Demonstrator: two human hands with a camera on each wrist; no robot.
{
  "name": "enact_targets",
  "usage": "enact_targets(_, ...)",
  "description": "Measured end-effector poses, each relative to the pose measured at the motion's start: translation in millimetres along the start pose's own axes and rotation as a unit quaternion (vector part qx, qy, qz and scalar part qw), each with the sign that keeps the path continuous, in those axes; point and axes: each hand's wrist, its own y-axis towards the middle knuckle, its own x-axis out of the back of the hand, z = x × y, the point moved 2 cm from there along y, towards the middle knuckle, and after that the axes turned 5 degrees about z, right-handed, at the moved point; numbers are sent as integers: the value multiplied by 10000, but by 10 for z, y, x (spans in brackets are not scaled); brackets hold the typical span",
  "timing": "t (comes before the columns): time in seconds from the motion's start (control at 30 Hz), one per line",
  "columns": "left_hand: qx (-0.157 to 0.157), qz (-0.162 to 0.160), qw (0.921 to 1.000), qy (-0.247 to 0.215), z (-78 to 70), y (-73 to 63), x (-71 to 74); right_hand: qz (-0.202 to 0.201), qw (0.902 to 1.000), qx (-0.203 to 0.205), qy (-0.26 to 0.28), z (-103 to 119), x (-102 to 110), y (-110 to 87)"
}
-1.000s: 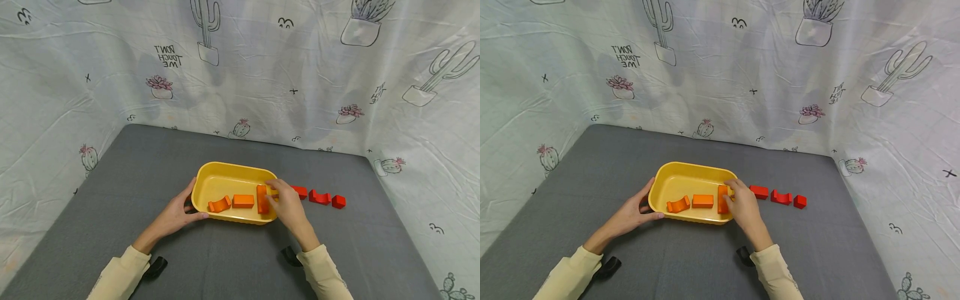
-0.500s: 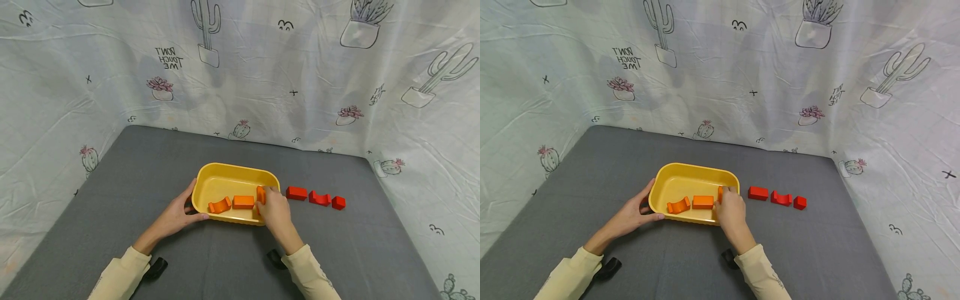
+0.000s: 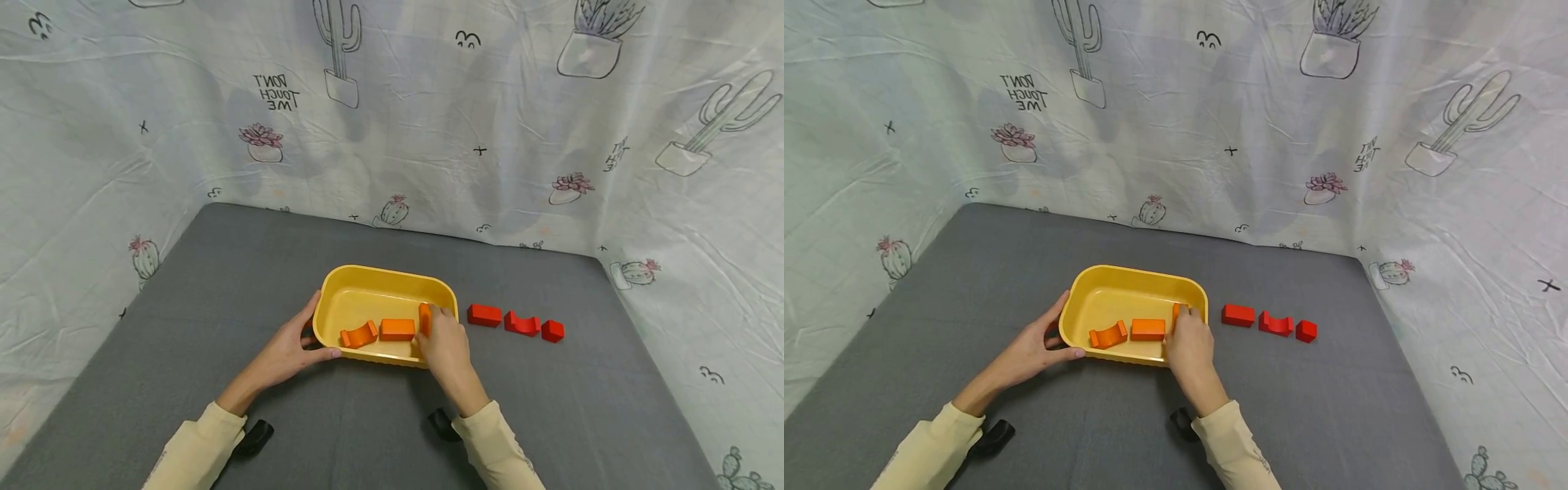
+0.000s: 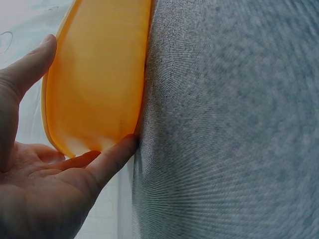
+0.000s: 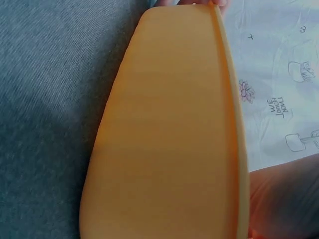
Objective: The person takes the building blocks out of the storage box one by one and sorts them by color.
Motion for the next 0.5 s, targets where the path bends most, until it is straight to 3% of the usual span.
enact_targets(0.3,61,1,10000,-8,-16,0,1,205,9983,-325,-439,54,-24,-15)
enact_targets(0.5,72,-14,10000,-57,-23,-16,6,108,9975,-312,-622,85,-39,3)
